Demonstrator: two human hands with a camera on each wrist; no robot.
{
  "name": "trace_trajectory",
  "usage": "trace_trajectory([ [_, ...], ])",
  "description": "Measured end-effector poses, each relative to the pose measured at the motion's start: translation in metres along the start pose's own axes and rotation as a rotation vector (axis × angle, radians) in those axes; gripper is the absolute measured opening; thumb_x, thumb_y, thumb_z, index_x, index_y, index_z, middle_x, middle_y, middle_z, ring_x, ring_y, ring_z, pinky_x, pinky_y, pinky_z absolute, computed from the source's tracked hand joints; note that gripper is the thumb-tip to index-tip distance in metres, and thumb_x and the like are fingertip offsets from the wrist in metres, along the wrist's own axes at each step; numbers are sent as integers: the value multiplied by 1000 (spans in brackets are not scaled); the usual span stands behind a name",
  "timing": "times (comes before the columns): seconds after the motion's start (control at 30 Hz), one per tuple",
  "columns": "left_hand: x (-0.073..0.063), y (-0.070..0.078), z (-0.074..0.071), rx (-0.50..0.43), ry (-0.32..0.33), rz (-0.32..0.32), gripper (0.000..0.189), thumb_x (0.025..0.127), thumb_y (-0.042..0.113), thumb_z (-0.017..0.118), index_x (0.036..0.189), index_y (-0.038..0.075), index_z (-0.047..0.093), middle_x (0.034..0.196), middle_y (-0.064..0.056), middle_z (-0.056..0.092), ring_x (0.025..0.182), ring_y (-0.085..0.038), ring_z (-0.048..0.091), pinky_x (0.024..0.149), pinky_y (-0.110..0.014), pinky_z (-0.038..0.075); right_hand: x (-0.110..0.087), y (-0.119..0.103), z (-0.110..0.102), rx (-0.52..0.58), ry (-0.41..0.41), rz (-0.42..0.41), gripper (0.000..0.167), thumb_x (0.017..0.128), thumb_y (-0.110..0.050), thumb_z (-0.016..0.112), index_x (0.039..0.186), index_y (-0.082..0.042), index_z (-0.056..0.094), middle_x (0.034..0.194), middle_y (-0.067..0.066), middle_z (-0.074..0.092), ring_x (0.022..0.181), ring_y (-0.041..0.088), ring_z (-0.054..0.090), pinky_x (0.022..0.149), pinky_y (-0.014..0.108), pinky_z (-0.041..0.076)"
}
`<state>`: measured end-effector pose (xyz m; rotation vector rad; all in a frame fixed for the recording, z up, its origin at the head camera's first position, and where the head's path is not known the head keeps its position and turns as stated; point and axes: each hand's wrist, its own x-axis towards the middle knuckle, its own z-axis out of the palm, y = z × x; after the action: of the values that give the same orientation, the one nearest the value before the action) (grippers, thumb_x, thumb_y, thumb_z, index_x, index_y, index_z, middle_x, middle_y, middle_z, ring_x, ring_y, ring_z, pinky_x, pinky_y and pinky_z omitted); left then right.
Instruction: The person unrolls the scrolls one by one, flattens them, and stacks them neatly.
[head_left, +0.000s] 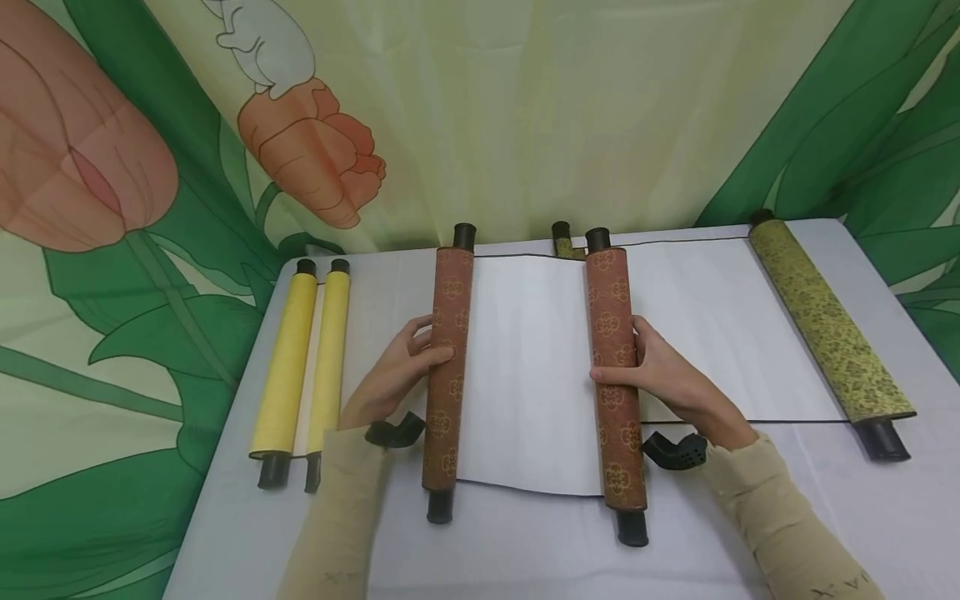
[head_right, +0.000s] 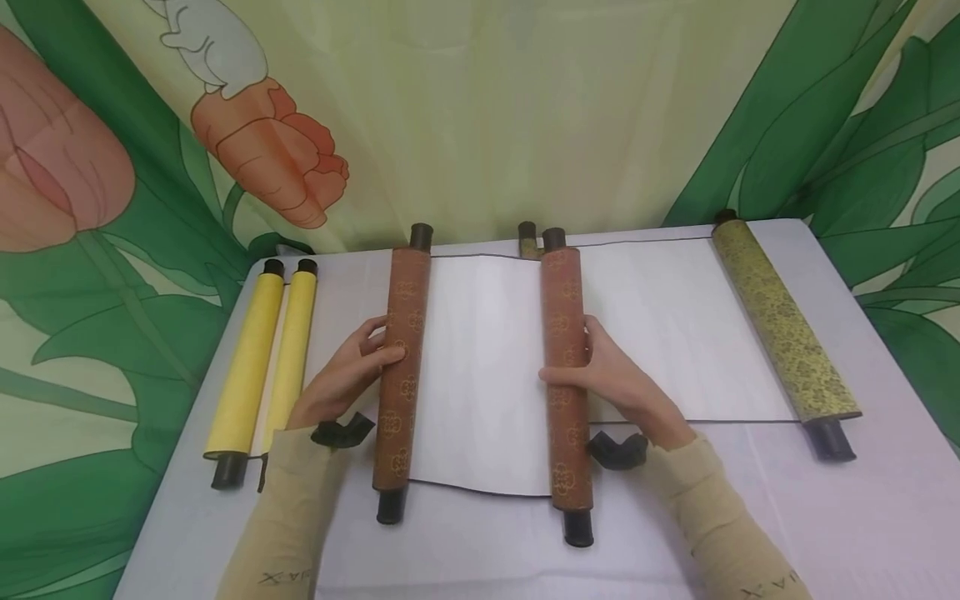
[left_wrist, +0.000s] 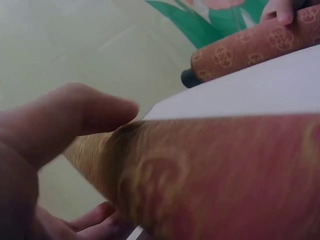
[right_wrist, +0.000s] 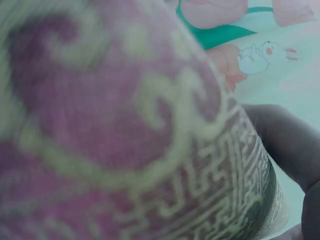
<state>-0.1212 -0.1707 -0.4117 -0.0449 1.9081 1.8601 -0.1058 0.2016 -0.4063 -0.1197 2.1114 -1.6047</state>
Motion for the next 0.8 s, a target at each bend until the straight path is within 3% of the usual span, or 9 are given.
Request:
trace_trajectory([
  [0.17, 3, 2, 6, 30, 25, -9, 81, 89, 22, 73, 153, 16, 24, 149, -13, 42, 133, -28, 48, 110, -45, 39, -2, -1, -2, -3, 9, -22, 89, 88, -22, 76, 150, -5, 15, 135, 24, 41, 121, 37, 49, 91, 43, 50],
  [0.43, 1, 7, 6, -4, 69, -45, 78, 85, 11, 56, 154, 9, 19, 145, -17, 47, 126, -27, 50, 111, -45, 35, -4, -5, -9, -29, 22, -32, 87, 90, -20, 73, 152, -1, 16, 139, 25, 42, 123, 35, 47, 89, 36, 50],
  [0.67, 0, -1, -2, -125, 23, -29, 75, 87, 7, 52, 154, 7, 17, 143, -18, 47, 126, -25, 48, 114, -46, 30, -4, -3, -16, -14, -8, -42, 91, 91, -18, 71, 155, 0, 9, 148, 26, 36, 133, 37, 40, 99, 44, 44],
  [0.8, 0, -7, -7, -194, -15, -26, 74, 89, 10, 52, 154, 6, 17, 147, -17, 39, 134, -28, 40, 118, -50, 23, -2, -1, -19, 30, -29, -45, 90, 92, -14, 68, 156, -1, 6, 149, 26, 33, 132, 39, 41, 96, 40, 47],
])
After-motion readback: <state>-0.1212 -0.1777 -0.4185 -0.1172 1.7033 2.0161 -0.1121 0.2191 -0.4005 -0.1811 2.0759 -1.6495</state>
